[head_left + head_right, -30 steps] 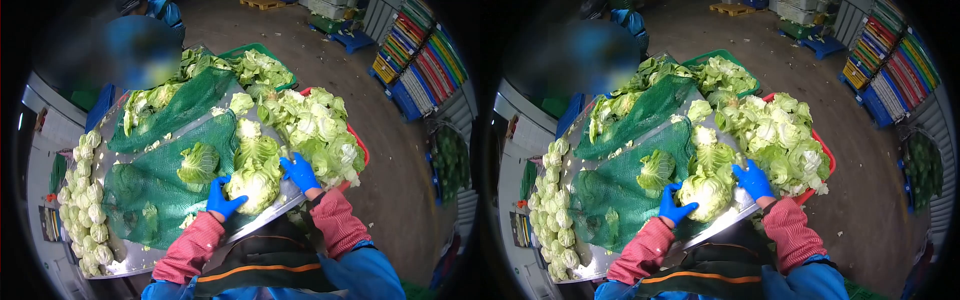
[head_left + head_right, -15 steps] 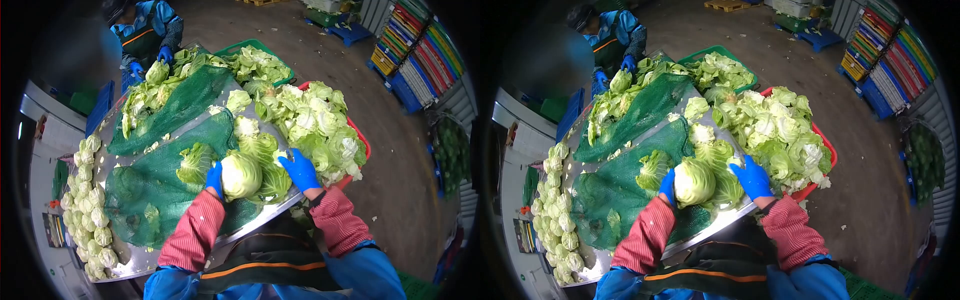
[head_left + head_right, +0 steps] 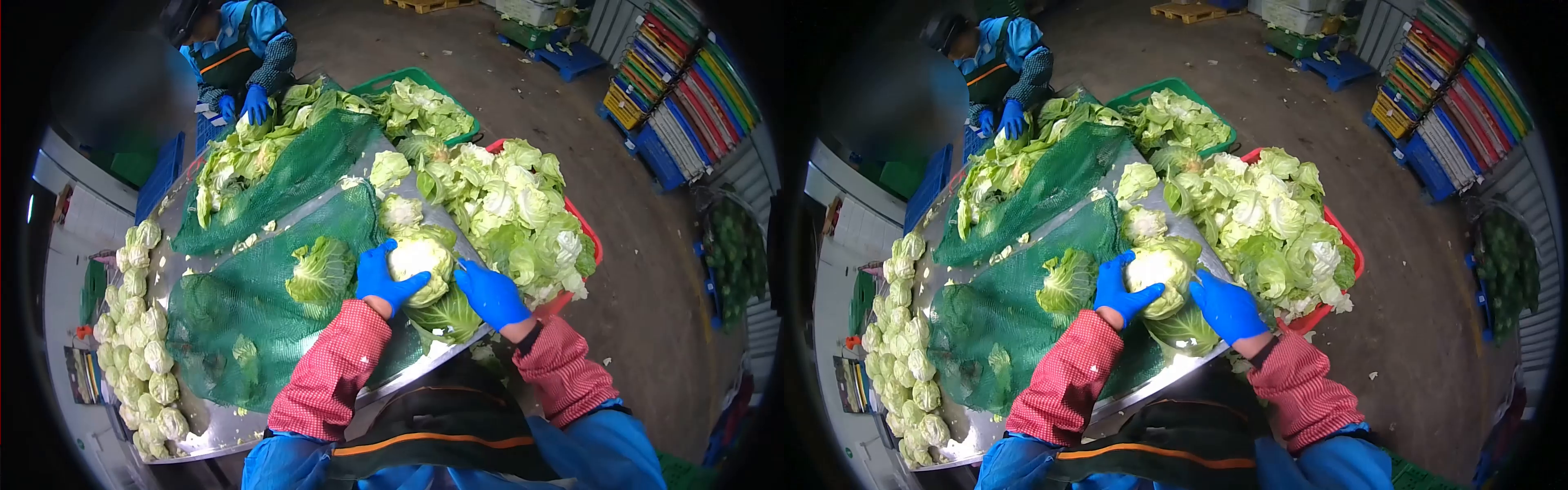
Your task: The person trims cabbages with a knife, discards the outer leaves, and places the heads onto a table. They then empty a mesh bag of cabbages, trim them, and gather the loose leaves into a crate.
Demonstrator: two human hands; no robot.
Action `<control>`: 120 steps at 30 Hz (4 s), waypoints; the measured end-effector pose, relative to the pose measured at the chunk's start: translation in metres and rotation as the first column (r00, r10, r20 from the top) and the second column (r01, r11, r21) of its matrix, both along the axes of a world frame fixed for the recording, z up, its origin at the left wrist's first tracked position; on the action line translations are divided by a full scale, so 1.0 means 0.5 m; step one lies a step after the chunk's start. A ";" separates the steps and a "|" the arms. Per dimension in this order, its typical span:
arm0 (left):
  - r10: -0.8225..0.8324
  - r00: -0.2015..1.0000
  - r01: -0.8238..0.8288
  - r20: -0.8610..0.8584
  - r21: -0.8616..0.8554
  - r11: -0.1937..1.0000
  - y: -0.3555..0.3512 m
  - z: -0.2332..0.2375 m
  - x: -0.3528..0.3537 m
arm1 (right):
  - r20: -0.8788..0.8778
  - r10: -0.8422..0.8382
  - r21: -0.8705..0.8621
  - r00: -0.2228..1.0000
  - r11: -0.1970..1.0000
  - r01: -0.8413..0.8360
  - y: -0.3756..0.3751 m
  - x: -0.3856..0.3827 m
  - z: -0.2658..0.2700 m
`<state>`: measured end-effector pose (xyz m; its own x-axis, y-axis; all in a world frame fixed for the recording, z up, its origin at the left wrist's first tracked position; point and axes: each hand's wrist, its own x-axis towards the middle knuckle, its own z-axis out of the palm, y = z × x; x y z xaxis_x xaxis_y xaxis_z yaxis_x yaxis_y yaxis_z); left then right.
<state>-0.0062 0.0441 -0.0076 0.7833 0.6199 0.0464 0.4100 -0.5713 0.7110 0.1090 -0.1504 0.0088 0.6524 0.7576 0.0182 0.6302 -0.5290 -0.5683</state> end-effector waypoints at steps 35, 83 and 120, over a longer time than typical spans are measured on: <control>-0.200 0.978 0.185 0.064 0.197 0.963 -0.060 0.018 -0.068 | -0.214 -0.166 -0.166 0.962 0.977 0.132 0.056 0.085 -0.041; 0.379 0.922 -0.233 -0.076 -0.893 0.386 -0.028 -0.152 -0.057 | -0.096 -0.071 0.013 0.993 0.997 0.072 0.034 0.010 -0.029; -0.300 0.922 0.303 0.246 0.024 0.953 -0.043 0.013 0.026 | -0.294 -0.037 -0.154 0.955 0.988 -0.009 -0.007 0.040 -0.028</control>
<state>0.0070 0.0224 -0.0009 0.8989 0.3580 0.2525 0.0329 -0.6299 0.7760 0.1291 -0.1539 -0.0053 0.6220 0.7269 -0.2911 0.4382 -0.6313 -0.6399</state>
